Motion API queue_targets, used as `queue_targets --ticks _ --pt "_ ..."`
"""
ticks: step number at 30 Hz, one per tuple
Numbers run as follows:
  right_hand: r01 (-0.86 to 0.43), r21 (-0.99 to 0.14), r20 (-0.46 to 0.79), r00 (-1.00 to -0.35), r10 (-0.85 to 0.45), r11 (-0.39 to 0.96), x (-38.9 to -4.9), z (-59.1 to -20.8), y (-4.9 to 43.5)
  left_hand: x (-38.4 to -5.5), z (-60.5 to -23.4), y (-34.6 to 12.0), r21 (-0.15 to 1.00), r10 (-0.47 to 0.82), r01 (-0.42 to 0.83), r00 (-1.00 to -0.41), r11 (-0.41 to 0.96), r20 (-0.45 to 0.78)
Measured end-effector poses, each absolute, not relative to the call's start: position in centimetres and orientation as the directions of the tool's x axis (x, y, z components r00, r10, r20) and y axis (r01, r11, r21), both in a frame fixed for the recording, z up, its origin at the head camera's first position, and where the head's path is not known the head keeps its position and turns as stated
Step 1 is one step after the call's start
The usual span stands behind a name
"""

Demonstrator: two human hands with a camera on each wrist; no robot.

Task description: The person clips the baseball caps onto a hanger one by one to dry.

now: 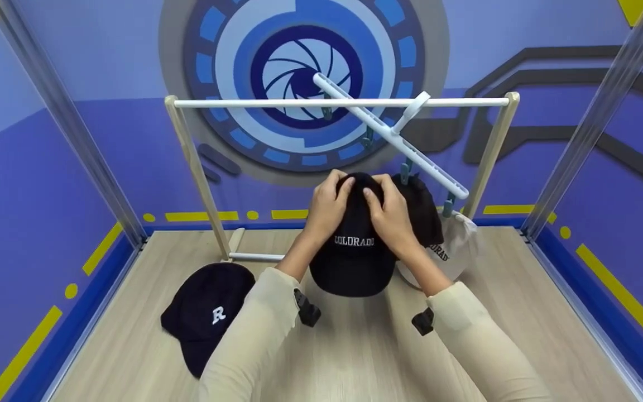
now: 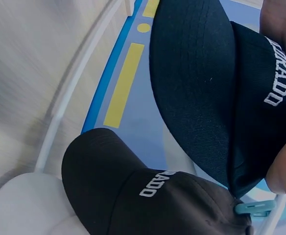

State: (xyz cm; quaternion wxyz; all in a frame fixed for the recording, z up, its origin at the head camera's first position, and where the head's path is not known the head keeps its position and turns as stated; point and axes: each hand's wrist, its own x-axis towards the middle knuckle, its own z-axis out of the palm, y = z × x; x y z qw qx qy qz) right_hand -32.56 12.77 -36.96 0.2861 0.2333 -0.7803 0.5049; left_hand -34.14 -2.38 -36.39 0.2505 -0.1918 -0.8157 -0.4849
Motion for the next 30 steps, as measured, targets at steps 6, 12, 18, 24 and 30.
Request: queue_targets --ticks 6,12,18,24,30 --pt "-0.639 -0.635 0.687 -0.724 -0.061 0.435 -32.8 -36.4 12.9 -34.7 -35.8 -1.9 0.701 0.084 0.551 -0.809 0.453 0.581" --pt "-0.62 -0.631 0.69 -0.723 -0.026 0.466 -33.2 -36.5 13.2 -35.2 -35.5 -1.3 0.708 0.083 0.511 -0.834 0.487 0.545" --pt "-0.604 -0.674 0.681 -0.732 0.039 0.425 -33.5 -37.1 13.6 -35.6 -34.7 -0.7 0.74 0.104 0.504 -0.85 0.446 0.517" --pt "-0.591 -0.679 0.691 -0.715 0.105 0.435 -33.7 -37.4 13.8 -36.2 -33.0 0.5 0.755 0.092 0.496 -0.855 0.428 0.51" --pt "-0.602 -0.66 0.709 -0.696 0.109 0.449 -33.6 -37.4 13.7 -36.7 -31.9 1.3 0.794 0.051 0.45 -0.88 0.409 0.473"
